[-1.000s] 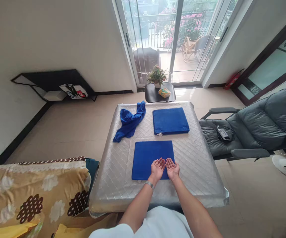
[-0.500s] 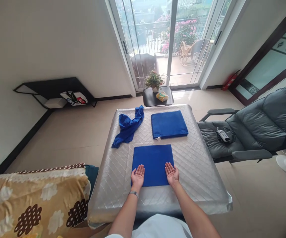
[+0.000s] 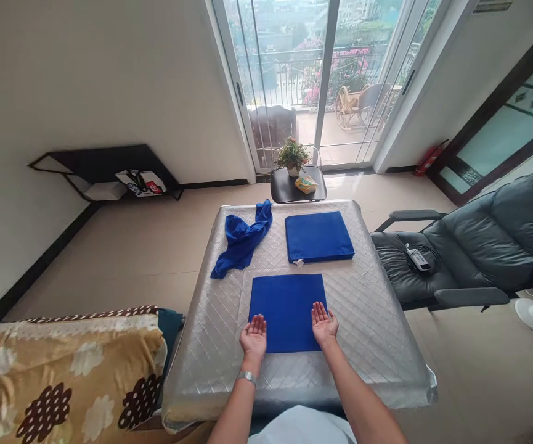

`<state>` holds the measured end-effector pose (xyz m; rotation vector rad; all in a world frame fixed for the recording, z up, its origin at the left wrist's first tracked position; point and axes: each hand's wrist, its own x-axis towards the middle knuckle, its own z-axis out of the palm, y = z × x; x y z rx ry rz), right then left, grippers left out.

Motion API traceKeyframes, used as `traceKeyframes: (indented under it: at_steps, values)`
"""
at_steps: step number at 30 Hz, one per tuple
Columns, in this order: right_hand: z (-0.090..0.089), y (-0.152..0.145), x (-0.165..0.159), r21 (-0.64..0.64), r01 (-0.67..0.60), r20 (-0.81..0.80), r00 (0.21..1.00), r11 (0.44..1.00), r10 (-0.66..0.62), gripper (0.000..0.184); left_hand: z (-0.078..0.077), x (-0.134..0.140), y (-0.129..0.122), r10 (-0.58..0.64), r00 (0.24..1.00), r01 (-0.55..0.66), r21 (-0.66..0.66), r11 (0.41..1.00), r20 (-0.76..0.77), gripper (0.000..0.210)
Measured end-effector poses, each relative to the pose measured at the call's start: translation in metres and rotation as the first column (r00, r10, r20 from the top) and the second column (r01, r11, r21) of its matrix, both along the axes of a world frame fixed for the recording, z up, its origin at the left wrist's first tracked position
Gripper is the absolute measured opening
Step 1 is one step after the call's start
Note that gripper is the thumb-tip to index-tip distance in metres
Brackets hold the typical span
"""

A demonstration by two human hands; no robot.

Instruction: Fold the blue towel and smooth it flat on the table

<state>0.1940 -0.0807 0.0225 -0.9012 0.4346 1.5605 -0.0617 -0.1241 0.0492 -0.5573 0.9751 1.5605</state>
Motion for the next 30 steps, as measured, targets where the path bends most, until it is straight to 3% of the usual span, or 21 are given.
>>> traceKeyframes:
  at_steps: [6,10,14,21,24,27,30]
  values:
    - [-0.01,0.003,0.001,-0.036,0.022,0.023,1.0,0.999,-0.021,0.033,-0.01,0.105,0.045,-0.203,0.965,0.19,0.09,0.978,0.165,0.029]
    - [-0.011,0.002,0.004,-0.037,-0.007,0.033,0.999,0.999,0.009,0.034,-0.017,0.136,0.061,-0.239,0.947,0.219,0.114,0.969,0.212,0.032]
    - [-0.011,0.003,0.006,-0.033,-0.026,0.038,0.999,0.999,0.027,0.034,-0.022,0.106,0.059,-0.185,0.965,0.163,0.127,0.978,0.188,0.035]
    - [-0.004,0.002,0.004,-0.026,0.013,0.044,0.999,1.0,-0.012,0.031,-0.016,-0.006,0.029,0.04,0.999,-0.042,0.1,0.994,0.024,0.041]
    - [0.003,0.01,0.001,-0.007,0.05,0.044,0.998,0.999,-0.049,0.031,-0.011,-0.04,0.013,0.127,0.991,-0.124,0.071,0.99,-0.038,0.044]
    - [0.008,0.03,-0.004,0.033,0.066,0.031,0.997,0.997,-0.067,0.033,-0.005,-0.052,0.002,0.157,0.986,-0.152,0.067,0.986,-0.063,0.044]
    - [0.005,0.05,-0.006,0.041,0.077,0.028,0.997,0.996,-0.079,0.034,0.002,-0.038,0.006,0.126,0.99,-0.12,0.099,0.988,-0.056,0.043]
